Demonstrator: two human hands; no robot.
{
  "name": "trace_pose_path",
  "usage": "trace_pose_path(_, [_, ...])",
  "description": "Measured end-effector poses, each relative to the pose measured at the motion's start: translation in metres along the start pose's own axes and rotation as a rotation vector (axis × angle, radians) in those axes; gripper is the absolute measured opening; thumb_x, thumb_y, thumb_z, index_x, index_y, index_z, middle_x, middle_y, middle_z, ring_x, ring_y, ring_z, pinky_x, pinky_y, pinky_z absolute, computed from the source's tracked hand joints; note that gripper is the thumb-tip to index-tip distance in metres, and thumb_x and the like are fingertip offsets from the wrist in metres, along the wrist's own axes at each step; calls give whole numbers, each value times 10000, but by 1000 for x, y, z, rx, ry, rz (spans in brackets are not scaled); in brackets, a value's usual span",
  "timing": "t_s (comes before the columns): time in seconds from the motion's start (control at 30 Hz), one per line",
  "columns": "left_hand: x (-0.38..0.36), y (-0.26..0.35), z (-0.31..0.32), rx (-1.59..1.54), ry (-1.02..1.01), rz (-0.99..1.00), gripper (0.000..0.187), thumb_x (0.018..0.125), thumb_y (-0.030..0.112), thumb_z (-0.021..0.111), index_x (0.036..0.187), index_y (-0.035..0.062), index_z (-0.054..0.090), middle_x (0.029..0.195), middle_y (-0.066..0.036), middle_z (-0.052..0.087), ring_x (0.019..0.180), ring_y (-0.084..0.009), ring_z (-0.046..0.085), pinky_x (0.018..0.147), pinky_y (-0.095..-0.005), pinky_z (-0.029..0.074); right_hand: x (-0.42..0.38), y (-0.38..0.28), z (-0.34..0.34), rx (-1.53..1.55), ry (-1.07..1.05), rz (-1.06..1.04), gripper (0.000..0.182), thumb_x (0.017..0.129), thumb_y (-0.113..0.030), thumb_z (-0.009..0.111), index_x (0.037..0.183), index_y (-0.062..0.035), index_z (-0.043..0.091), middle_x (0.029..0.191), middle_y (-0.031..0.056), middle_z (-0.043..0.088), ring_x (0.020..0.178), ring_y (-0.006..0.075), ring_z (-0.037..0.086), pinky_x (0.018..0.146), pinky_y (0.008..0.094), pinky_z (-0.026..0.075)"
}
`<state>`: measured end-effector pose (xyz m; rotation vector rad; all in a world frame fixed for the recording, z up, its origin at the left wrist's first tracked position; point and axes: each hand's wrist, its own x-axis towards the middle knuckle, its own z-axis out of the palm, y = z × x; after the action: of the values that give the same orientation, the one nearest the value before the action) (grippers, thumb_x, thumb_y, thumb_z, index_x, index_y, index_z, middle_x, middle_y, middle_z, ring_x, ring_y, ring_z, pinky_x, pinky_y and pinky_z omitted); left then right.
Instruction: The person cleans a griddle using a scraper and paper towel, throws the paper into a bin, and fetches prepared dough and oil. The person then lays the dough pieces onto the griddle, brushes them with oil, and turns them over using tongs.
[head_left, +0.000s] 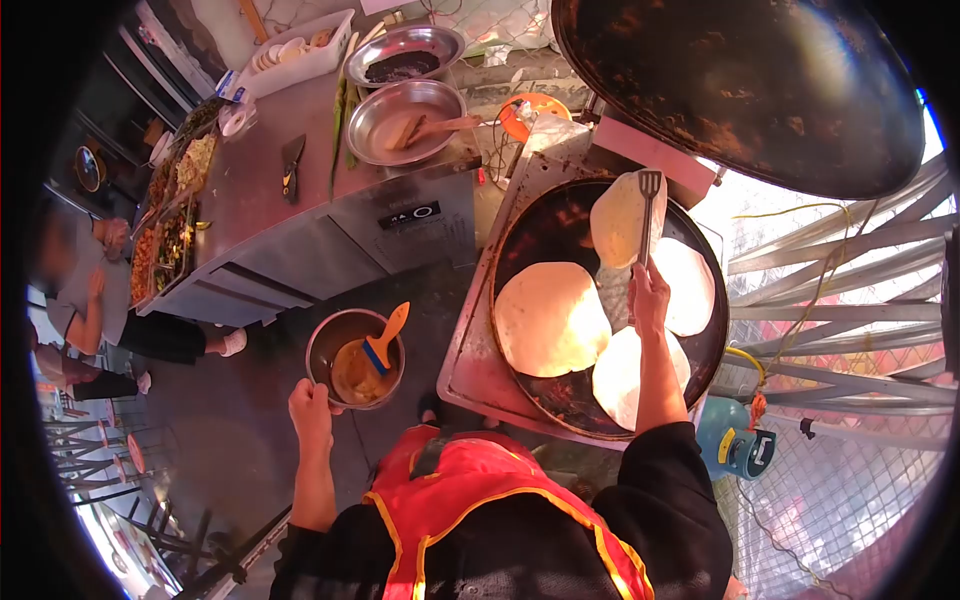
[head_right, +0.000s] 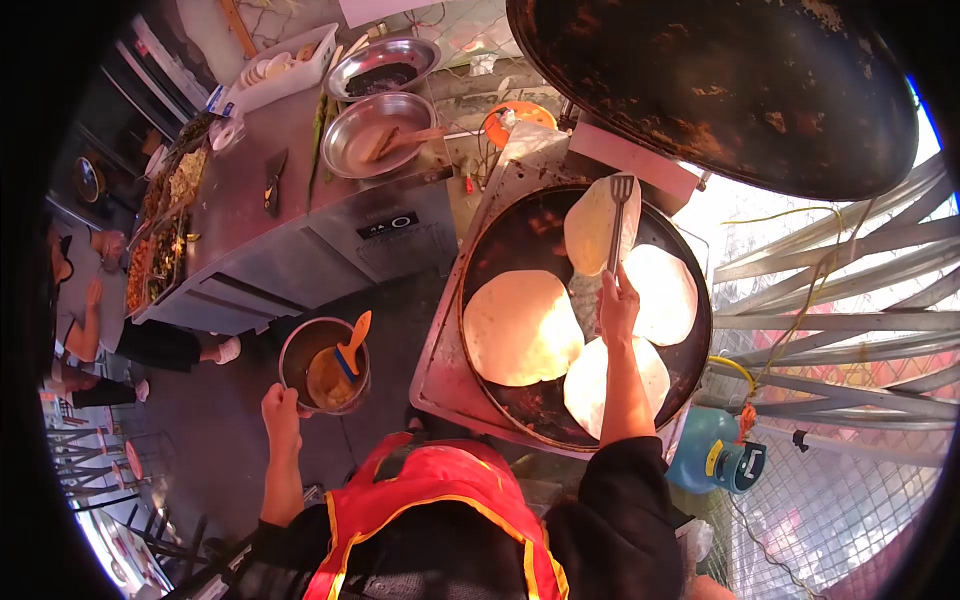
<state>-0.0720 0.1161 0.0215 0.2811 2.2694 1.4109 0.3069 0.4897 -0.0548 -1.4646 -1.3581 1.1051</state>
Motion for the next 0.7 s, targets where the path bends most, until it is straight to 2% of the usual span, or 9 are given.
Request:
trace_pose_path(0.03, [3, -2, 1, -6, -9, 6, 213, 817, 52, 492, 636, 53, 380, 568, -31, 448, 454, -114, 494, 425, -253, 448, 2, 2, -5, -330, 33, -181, 407, 905, -246, 573, 1278, -90, 534, 635, 56, 576, 483, 163, 551, 454, 294, 455])
trace_pose_path(0.13, [6, -3, 4, -15, -34, 17, 214, 819, 55, 494, 636, 54, 382, 571, -32, 455, 458, -116, 500, 425, -253, 448, 0, 9, -6, -679, 79, -593, 445, 889, -290, 564, 1284, -92, 508, 730, 182, 606, 699, 324, 637, 661, 413, 502])
trace_pose_path(0.17, [7, -3, 7, -16, -42, 19, 215, 820, 55, 495, 636, 54, 383, 571, -33, 457, 459, -117, 501, 425, -253, 448, -8, 2, -3, -850, -29, -381, 495, 876, -289, 577, 1335, -150, 454, 845, 209, 618, 786, 390, 618, 691, 452, 498])
trace_pose_path(0.3, [10, 2, 13, 21, -63, 29, 219, 819, 48, 499, 634, 53, 382, 573, -35, 467, 460, -121, 510, 421, -256, 447, -36, 38, 6, -1040, -246, -509, 670, 834, -299, 629, 1416, -200, 313, 890, 164, 561, 752, 362, 599, 667, 463, 490])
trace_pose_path(0.37, [15, -2, 15, 14, -87, 30, 222, 818, 43, 499, 631, 52, 380, 573, -36, 471, 460, -123, 514, 419, -259, 447, -64, 28, -4, -985, -196, -487, 605, 854, -277, 615, 1395, -176, 364, 824, 169, 569, 755, 354, 606, 666, 439, 491])
trace_pose_path(0.47, [22, -5, 19, -32, -127, 37, 224, 819, 39, 496, 629, 51, 380, 574, -38, 475, 459, -128, 522, 421, -262, 450, -97, 30, -43, -578, -163, -352, 551, 883, -290, 590, 1374, -122, 405, 714, 131, 559, 648, 285, 606, 607, 376, 491])
trace_pose_path(0.5, [23, -5, 20, -30, -133, 40, 224, 820, 39, 495, 628, 50, 380, 574, -40, 476, 459, -129, 522, 421, -262, 450, -111, 2, -58, -436, -246, 174, 413, 909, -310, 568, 1247, -77, 518, 645, 76, 539, 520, 183, 552, 495, 295, 459])
trace_pose_path(0.57, [25, -4, 24, -24, -156, 50, 226, 822, 39, 494, 628, 48, 380, 574, -43, 478, 457, -131, 524, 423, -262, 450, -132, 5, -90, 116, -260, 488, 304, 912, -333, 567, 1059, -68, 555, 672, 40, 537, 466, 113, 491, 414, 243, 411])
trace_pose_path(0.7, [30, -3, 32, 0, -191, 85, 220, 825, 40, 494, 634, 45, 385, 571, -44, 476, 456, -132, 526, 430, -260, 452, -170, -13, -94, 347, -64, 712, 318, 909, -372, 551, 872, -58, 523, 687, 65, 554, 475, 124, 511, 387, 248, 403])
